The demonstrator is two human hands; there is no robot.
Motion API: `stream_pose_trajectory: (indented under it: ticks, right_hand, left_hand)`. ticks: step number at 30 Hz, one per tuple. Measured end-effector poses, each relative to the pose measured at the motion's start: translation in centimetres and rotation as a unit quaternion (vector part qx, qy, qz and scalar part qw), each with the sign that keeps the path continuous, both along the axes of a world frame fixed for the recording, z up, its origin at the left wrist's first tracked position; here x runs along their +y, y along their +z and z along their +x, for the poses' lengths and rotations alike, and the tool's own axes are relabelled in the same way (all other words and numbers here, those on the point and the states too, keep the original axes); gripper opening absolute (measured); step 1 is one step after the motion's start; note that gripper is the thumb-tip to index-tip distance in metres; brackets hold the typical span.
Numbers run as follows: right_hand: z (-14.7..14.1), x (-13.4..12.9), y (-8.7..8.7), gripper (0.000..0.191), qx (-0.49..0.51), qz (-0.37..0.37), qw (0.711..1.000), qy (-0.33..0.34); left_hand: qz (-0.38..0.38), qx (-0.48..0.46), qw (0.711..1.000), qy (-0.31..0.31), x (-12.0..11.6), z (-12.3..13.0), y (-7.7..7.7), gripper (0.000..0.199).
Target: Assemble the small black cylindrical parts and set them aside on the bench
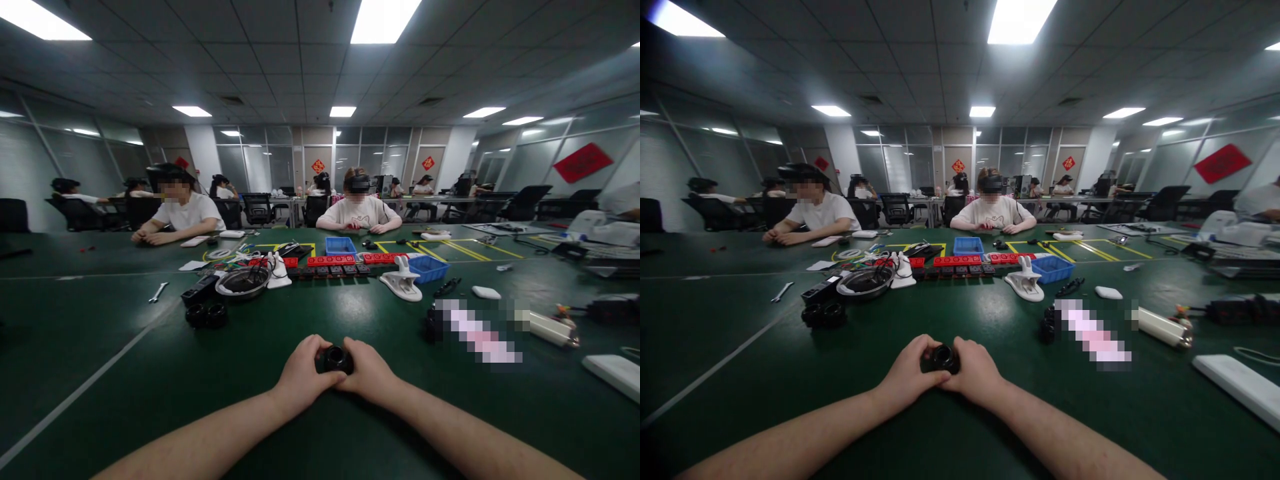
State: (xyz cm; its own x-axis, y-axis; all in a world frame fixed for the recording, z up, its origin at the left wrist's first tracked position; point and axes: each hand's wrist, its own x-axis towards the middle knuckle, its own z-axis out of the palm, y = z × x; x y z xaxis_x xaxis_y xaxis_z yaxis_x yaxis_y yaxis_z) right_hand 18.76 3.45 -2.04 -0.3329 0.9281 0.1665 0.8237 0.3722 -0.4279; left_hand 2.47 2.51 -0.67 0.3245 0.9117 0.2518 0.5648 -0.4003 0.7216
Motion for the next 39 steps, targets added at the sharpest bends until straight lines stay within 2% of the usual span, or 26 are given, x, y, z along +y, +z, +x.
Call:
stream_pose_trajectory:
  ticks: [3, 5, 9, 12, 16, 26, 34, 39]
  right_hand:
    - [-0.3, -0.4, 0.1, 0.039, -0.026, 0.041, 0.999, -0.005]
    - [0.0, -0.3, 0.4, 0.046, -0.01, 0.042, 0.998, 0.035]
    - [1.3, 0.5, 1.0, 0.062, 0.073, -0.012, 0.986, 0.153]
    - [1.9, 1.0, 1.3, 0.052, 0.097, -0.057, 0.975, 0.194]
    - [2.1, 1.1, 1.5, 0.033, 0.099, -0.098, 0.971, 0.192]
    - [2.2, 1.2, 1.9, 0.032, 0.157, -0.139, 0.949, 0.234]
    - [2.1, 1.0, 2.2, 0.031, 0.146, -0.146, 0.952, 0.228]
    - [2.1, 1.0, 2.0, 0.036, 0.122, -0.139, 0.964, 0.19]
  left_hand:
    - [-0.002, 0.0, 1.0, 0.007, 0.1, 0.0, -0.1, 0.031]
    - [-0.005, -0.009, 1.0, -0.019, 0.3, -0.2, -0.1, 0.032]
    - [-0.015, -0.025, 0.997, -0.074, 0.6, -0.5, 0.0, 0.032]
    - [-0.017, -0.026, 0.996, -0.085, 0.7, -0.6, 0.1, 0.032]
    - [0.009, -0.022, 0.996, -0.084, 0.5, -0.6, 0.1, 0.032]
    - [0.021, -0.031, 0.995, -0.097, 0.3, -0.7, 0.0, 0.033]
    - [0.005, -0.026, 0.995, -0.094, 0.5, -0.7, -0.2, 0.045]
    - [0.005, -0.026, 0.993, -0.115, 0.2, -0.6, 0.3, 0.036]
